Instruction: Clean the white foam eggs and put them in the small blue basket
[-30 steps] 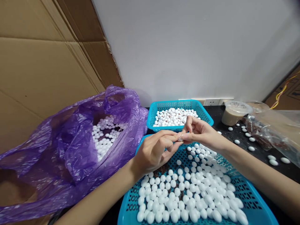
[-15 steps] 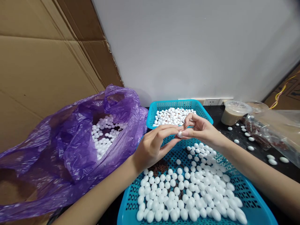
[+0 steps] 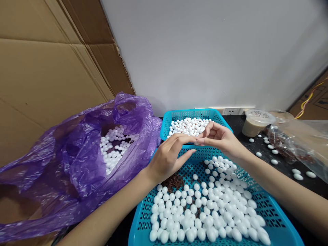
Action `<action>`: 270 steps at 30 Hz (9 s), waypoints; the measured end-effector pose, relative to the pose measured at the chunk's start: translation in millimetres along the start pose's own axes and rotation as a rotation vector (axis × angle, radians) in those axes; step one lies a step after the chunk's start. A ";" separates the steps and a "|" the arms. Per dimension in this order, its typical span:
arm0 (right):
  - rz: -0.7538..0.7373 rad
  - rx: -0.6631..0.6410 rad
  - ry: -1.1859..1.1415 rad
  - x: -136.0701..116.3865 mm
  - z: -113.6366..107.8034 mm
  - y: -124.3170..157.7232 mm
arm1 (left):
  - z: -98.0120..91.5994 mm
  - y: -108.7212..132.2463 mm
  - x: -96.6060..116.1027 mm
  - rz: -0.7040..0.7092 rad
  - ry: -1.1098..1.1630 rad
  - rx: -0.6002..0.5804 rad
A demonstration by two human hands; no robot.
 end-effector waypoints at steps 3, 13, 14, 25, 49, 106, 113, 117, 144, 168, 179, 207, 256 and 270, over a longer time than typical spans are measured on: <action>-0.057 0.168 0.018 0.0 -13.8 -2.3 | 2.1 -1.3 -0.7 -0.022 -0.028 -0.051; -0.111 0.249 0.149 -5.0 -21.0 1.1 | 32.1 15.5 -11.2 -0.220 -0.073 -0.655; -0.112 0.228 0.168 -5.7 -18.3 1.4 | 34.1 17.7 -12.4 -0.247 -0.098 -0.711; -0.065 -0.514 0.721 3.7 30.2 18.4 | 38.7 24.8 -16.0 -0.315 -0.149 -0.877; -0.075 -0.231 0.388 -7.0 19.5 12.9 | 40.3 27.8 -17.3 -0.333 -0.065 -0.876; 0.129 -0.319 0.080 1.2 19.0 7.8 | -2.1 0.5 6.6 0.046 0.188 0.003; 0.113 -0.366 0.081 -0.8 21.3 8.6 | -2.9 1.5 4.8 0.022 0.164 0.028; 0.119 -0.376 0.087 0.5 20.8 8.9 | -2.8 1.7 4.6 0.014 0.157 0.025; 0.195 -0.449 0.000 0.9 23.8 14.3 | -5.9 2.4 6.0 0.047 0.121 0.068; 0.165 -0.492 0.080 -3.0 25.2 16.2 | -2.4 2.0 9.9 0.071 0.225 0.009; 0.160 -0.440 0.019 -1.6 26.0 15.0 | -6.8 1.6 6.4 0.044 0.207 0.049; 0.177 -0.415 -0.022 3.4 23.4 12.3 | 4.1 2.1 6.2 0.076 0.170 -0.084; -0.072 0.211 0.292 5.9 -23.2 -1.2 | 24.4 19.7 -18.0 -0.480 -0.161 -0.691; -0.156 -0.061 0.626 4.6 -1.9 4.0 | 4.0 24.8 -22.4 -0.544 -0.036 -0.946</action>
Point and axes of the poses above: each hand's wrist, its own y-axis away from the middle knuckle, its own z-axis out of the palm, x = y × z, the point moved 5 cm from there along -y, towards the middle knuckle, and after that the axes turned 1 degree about -x, right-handed, at the moved point
